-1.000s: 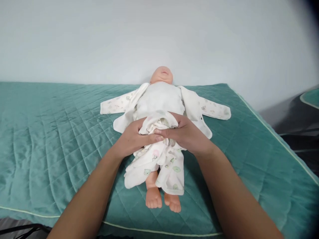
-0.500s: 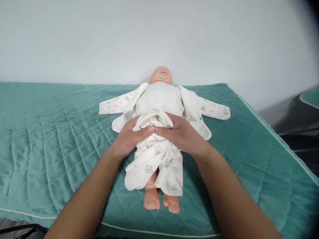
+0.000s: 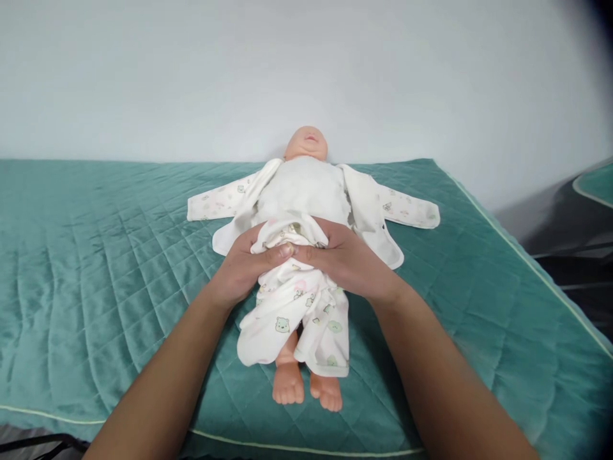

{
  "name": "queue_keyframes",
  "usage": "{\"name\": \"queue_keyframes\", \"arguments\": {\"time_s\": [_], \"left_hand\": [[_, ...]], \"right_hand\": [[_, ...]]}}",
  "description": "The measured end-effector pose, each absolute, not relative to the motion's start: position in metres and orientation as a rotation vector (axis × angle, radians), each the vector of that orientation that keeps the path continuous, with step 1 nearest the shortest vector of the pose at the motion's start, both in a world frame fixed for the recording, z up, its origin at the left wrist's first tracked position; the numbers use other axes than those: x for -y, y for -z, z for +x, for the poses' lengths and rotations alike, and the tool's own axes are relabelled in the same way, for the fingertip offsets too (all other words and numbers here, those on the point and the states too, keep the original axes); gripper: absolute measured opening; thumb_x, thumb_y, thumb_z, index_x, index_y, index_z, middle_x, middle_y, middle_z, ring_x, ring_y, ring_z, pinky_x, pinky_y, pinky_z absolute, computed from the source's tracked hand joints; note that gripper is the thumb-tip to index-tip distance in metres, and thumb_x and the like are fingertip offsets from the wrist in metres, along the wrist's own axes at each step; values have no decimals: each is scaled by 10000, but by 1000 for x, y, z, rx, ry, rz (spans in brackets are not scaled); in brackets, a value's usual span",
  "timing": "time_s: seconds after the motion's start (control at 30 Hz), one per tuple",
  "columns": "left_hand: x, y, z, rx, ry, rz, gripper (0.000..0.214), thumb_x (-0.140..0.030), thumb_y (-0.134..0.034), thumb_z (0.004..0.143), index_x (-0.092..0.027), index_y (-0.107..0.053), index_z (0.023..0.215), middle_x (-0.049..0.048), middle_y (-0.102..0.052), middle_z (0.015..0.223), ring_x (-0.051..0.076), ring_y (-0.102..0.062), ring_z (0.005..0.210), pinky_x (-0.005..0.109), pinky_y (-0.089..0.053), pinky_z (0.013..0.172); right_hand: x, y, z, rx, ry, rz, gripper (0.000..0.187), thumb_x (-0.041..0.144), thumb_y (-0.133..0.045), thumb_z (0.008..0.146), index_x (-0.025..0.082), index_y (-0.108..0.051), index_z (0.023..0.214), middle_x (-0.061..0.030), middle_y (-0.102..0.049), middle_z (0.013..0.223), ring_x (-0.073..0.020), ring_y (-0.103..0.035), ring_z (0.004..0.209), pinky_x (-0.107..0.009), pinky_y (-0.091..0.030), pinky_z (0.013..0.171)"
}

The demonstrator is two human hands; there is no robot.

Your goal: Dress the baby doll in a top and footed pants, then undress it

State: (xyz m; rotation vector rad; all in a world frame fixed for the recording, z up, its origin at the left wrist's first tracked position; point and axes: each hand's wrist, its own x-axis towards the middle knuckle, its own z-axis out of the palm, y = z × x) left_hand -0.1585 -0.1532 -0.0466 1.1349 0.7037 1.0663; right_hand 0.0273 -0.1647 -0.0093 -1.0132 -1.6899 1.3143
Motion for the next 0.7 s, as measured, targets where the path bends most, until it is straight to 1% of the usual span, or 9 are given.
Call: {"name": "queue_keyframes", "arguments": {"time_s": [0.2, 0.3, 0.47, 0.57, 0.7], "left_hand": [[153, 47, -158, -738, -1080, 1144, 345, -373, -832, 734, -175, -752, 1006, 41, -745, 870, 182, -677, 732, 270, -522, 652], [158, 44, -152, -818, -1155, 1150, 340, -369, -841, 719, -181, -754, 988, 28, -742, 845, 178, -671, 728, 268, -517, 659], [187, 24, -139, -914, -1242, 1020, 327, -391, -806, 747, -169, -739, 978, 26, -731, 827, 172, -671, 725, 266, -513, 673], [212, 10, -137, -956, -1205, 885, 372, -397, -815, 723, -149, -726, 986, 35, -722, 803, 177, -671, 699, 269, -515, 651], [246, -1, -142, -995, -1174, 740, 367, -362, -810, 711, -142, -713, 988, 25, -699, 773, 145, -626, 616, 243, -480, 563]], "right_hand": [[164, 10, 28, 1694, -1315, -1005, 353, 427, -672, 895, 202, -697, 1165, -41, -734, 1098, -228, -664, 1046, -345, -524, 864], [162, 12, 29, 1696, -1301, -1014, 359, 426, -679, 884, 200, -697, 1162, -40, -735, 1102, -231, -667, 1040, -353, -525, 869], [162, 15, 29, 1718, -1283, -1056, 372, 437, -689, 858, 199, -701, 1144, -33, -737, 1098, -234, -663, 1041, -347, -517, 877], [164, 15, 29, 1796, -1260, -1075, 389, 479, -720, 815, 199, -704, 1084, -28, -733, 1073, -232, -654, 1026, -327, -505, 860], [164, 14, 27, 2058, -1084, -1144, 288, 441, -730, 781, 180, -687, 894, -17, -717, 908, -206, -641, 883, -286, -470, 754]]}}
